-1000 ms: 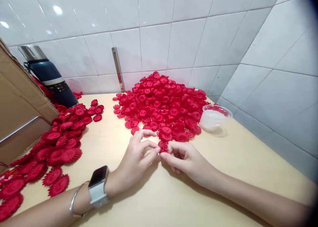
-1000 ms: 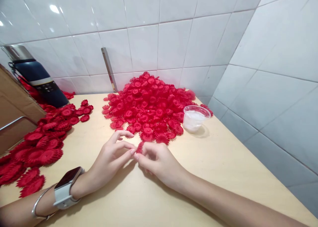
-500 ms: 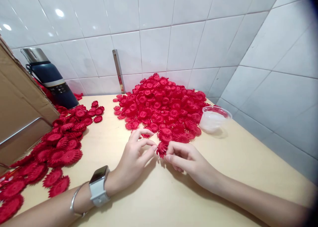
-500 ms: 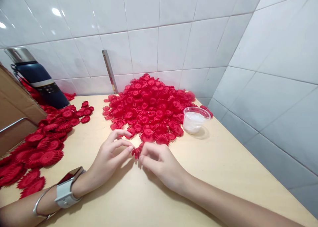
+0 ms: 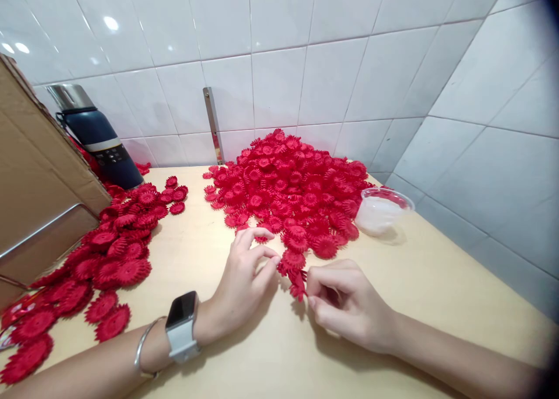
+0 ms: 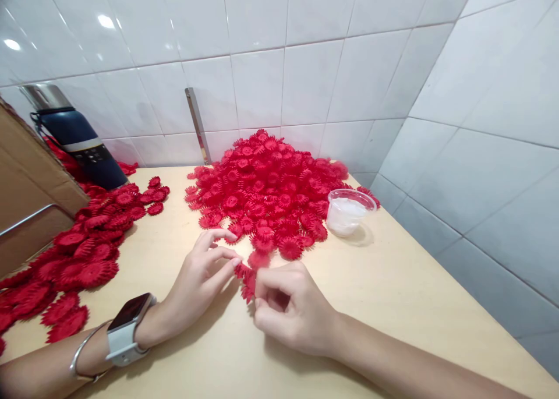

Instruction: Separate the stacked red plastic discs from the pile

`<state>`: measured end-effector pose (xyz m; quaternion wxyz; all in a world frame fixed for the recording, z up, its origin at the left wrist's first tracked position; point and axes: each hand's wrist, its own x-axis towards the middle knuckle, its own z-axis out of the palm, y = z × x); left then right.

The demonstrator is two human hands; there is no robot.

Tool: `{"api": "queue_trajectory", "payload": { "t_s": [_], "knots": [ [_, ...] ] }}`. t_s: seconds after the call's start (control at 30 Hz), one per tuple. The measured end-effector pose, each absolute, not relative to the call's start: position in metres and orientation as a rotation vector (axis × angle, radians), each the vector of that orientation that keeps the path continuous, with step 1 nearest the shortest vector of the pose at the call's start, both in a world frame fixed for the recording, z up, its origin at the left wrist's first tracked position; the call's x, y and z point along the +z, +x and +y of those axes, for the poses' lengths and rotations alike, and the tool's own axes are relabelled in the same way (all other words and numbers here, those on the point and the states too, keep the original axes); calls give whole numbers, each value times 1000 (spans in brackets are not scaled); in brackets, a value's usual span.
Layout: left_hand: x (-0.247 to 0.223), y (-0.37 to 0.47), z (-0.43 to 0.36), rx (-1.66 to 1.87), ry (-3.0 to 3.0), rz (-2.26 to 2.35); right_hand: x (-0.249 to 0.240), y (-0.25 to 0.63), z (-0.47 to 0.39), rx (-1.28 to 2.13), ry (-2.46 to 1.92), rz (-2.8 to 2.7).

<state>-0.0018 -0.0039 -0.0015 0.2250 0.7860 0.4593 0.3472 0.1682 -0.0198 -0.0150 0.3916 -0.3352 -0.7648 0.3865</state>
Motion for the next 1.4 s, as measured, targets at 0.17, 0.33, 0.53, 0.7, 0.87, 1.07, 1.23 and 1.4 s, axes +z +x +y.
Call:
{"api": "queue_trajectory", "payload": {
  "t_s": [0.17,0.33,0.53,0.7,0.87,1.07,1.23,1.4],
  "knots": [
    [-2,-2,-6,976,2167,1263,-16,167,-21,887,-824,-2006],
    [-3,-1,-5,960,2155,1254,-18,167,-23,756,-778,-2049],
    [-2,-4,-1,959,2087,1210,-16,166,-18,972,-957,-1935],
    [1,-5,-4,884,2087,1080,-11,166,-11,1248,-973,-1667],
    [4,-5,-6,847,2106,1066,-12,164,-11,1232,-1094,-1686],
    [5,-3,-5,847,2131,1064,-13,162,-9,1248,-1085,-1726],
    [-1,-3,-1,869,2167,1073,-11,164,-10,1323,-1059,-1673],
    [-4,-5,4,936,2156,1198,-11,164,-12,1331,-1011,-1644]
  ]
}}
